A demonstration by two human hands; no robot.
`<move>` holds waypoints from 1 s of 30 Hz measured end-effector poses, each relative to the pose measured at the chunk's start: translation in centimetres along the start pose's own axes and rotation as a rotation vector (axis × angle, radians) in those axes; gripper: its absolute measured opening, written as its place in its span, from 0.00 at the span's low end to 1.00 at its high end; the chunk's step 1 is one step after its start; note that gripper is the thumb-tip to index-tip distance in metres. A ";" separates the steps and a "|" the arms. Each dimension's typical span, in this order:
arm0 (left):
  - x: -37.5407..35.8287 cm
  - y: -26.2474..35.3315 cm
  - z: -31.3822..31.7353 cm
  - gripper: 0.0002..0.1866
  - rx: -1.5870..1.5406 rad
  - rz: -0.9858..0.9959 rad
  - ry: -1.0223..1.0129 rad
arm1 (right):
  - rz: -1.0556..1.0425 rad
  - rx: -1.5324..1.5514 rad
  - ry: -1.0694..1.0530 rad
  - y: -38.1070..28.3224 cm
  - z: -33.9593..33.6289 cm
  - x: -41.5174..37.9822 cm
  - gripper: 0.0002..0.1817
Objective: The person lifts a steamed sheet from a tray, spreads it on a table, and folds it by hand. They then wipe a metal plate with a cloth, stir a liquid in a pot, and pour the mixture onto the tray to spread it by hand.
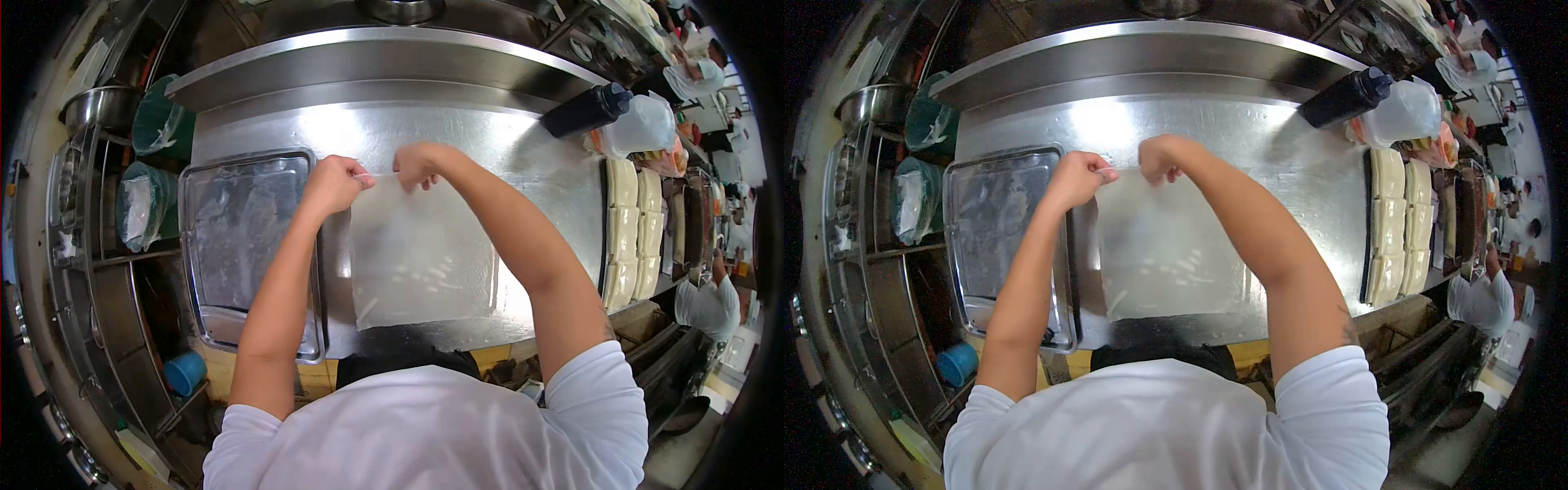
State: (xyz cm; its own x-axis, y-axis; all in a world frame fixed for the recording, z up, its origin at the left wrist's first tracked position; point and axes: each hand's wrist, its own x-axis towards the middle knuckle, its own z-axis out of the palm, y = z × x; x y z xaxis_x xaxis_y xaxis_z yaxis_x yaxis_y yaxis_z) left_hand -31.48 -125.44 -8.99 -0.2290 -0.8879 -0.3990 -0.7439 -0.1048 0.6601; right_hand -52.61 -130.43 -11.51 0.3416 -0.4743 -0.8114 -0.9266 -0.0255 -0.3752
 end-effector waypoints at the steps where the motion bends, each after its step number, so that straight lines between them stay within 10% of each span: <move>1: 0.1 -0.1 -0.1 0.14 -0.002 0.008 0.005 | 0.041 -0.082 -0.033 0.8 -0.1 -0.2 0.16; 10: 3.1 -2.3 0.7 0.15 -0.092 0.010 -0.087 | 0.129 -0.319 0.041 11.4 0.4 -6.5 0.14; 17: 4.4 -3.1 2.2 0.16 -0.097 -0.012 -0.164 | -0.075 -0.256 0.617 16.5 4.7 -8.5 0.08; 30: -0.5 -2.7 0.7 0.12 -0.100 0.094 -0.007 | -0.001 0.052 0.865 14.1 7.7 -14.7 0.05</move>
State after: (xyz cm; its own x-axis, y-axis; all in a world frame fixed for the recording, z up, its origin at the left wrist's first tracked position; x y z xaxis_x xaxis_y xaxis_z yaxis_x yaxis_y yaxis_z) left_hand -29.79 -124.43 -11.00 -0.2992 -0.8926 -0.3371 -0.6531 -0.0660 0.7544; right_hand -69.45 -117.02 -8.37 0.0828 -0.9778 -0.1927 -0.9107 0.0043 -0.4130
